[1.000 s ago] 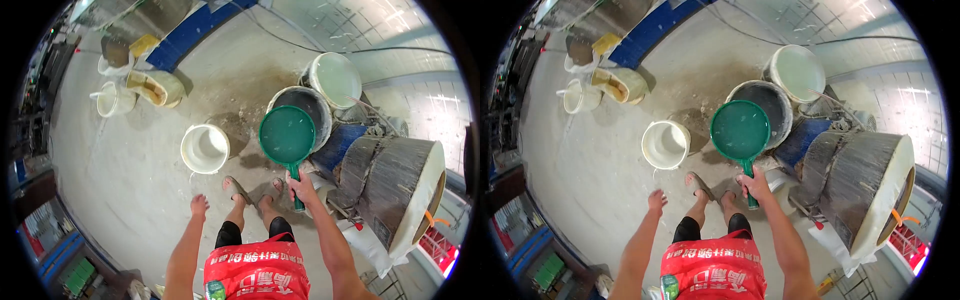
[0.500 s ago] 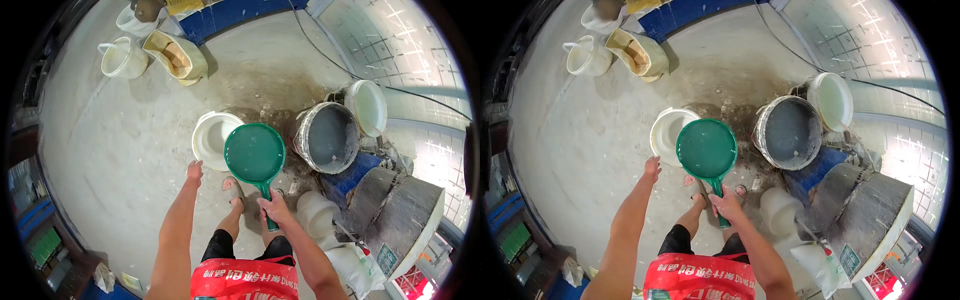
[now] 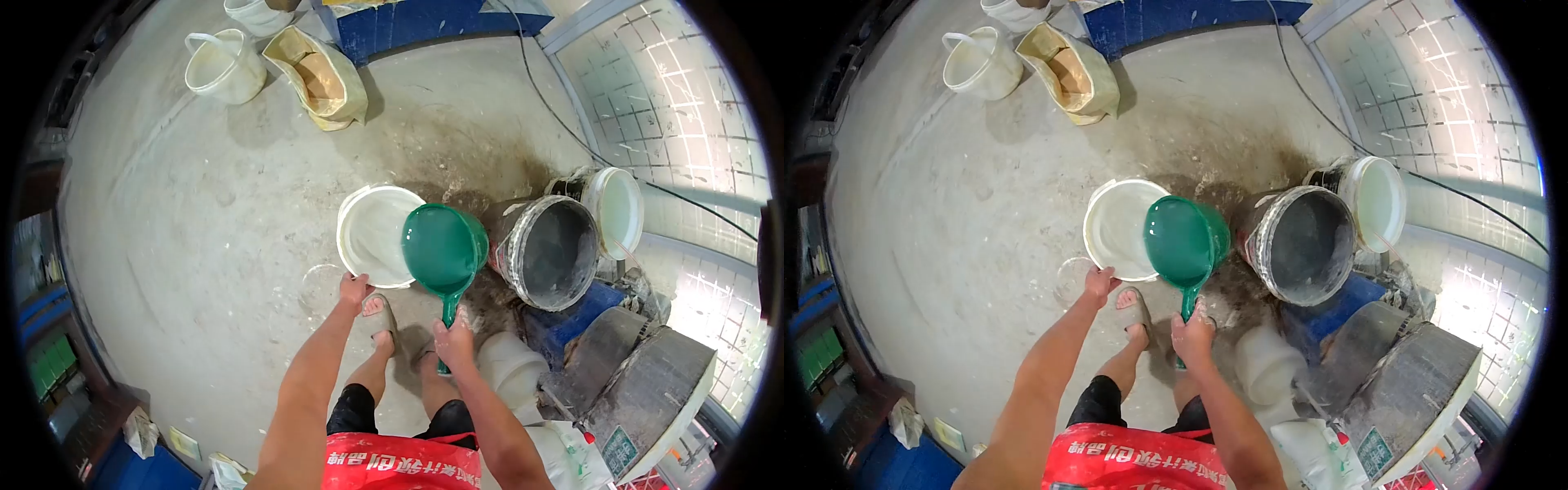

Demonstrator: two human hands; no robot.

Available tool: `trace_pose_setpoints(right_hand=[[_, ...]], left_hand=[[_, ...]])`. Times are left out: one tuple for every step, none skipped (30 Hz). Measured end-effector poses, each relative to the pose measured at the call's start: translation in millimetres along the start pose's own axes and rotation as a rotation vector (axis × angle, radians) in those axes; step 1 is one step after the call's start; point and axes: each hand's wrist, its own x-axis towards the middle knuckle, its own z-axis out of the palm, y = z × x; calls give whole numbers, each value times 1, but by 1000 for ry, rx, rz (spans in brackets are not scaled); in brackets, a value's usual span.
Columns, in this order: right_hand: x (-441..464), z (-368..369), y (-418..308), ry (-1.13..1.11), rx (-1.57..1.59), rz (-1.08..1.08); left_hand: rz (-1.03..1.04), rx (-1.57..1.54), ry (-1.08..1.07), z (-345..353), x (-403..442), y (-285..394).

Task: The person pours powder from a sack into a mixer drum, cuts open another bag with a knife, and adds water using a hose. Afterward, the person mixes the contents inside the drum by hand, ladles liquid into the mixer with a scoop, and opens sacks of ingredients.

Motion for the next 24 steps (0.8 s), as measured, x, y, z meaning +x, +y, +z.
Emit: trace_pose_setpoints(right_hand=[[0,-3,0,-1,-5,-2],[0,-10,-9,10,-42,18],[0,-13,-13,19,-79,40],[0,-12,-12,17,-84,41],[0,-11,-10,52,-142,25],[0,-11,-8,86,-199,10],[0,-11,-8,84,-201,9],[0,-11,-7,30,-250,45],[0,-11,-5,-24,-298,83],[-1,-9,-2,-27,-297,86],[-1,-6,3,-20,-269,67],[-2,-4,8,-14,-240,49],[-3,0,14,-16,-236,52],[-3,3,22,8,-210,-22],[-4,7,30,33,-183,-94],[-5,11,37,31,-179,-88],[-5,12,40,-22,-225,-63],[-5,12,43,-73,-270,-38],[-6,12,46,-81,-274,-11],[-8,6,43,-74,-274,3],[-7,-3,43,-94,-262,-30],[-8,-12,47,-109,-255,-59],[-11,-19,57,-11,-183,-148],[-13,-28,68,17,-196,-125]], left_hand=[[13,-23,36,5,-1,-8],[26,-47,71,12,-4,-12],[24,-56,83,16,-7,-16],[20,-59,84,20,-10,-20],[3,-89,108,24,-11,-26],[-14,-118,134,27,-13,-32],[-15,-120,136,31,-16,-37],[-11,-157,136,33,-17,-44],[-7,-191,135,36,-19,-50],[-9,-188,137,38,-20,-56],[-7,-189,141,40,-21,-61],[-4,-190,145,42,-22,-66],[-4,-185,147,44,-23,-70],[-17,-199,141,45,-22,-76],[-31,-213,134,45,-22,-83],[-33,-206,137,46,-22,-89],[-23,-222,139,48,-23,-93],[-14,-236,137,52,-25,-97],[-18,-227,133,53,-27,-101],[-24,-269,124,54,-32,-102],[-35,-309,101,58,-33,-107],[-47,-330,87,59,-34,-109],[-21,-317,51,55,-26,-124],[-52,-322,43,49,-21,-131]])
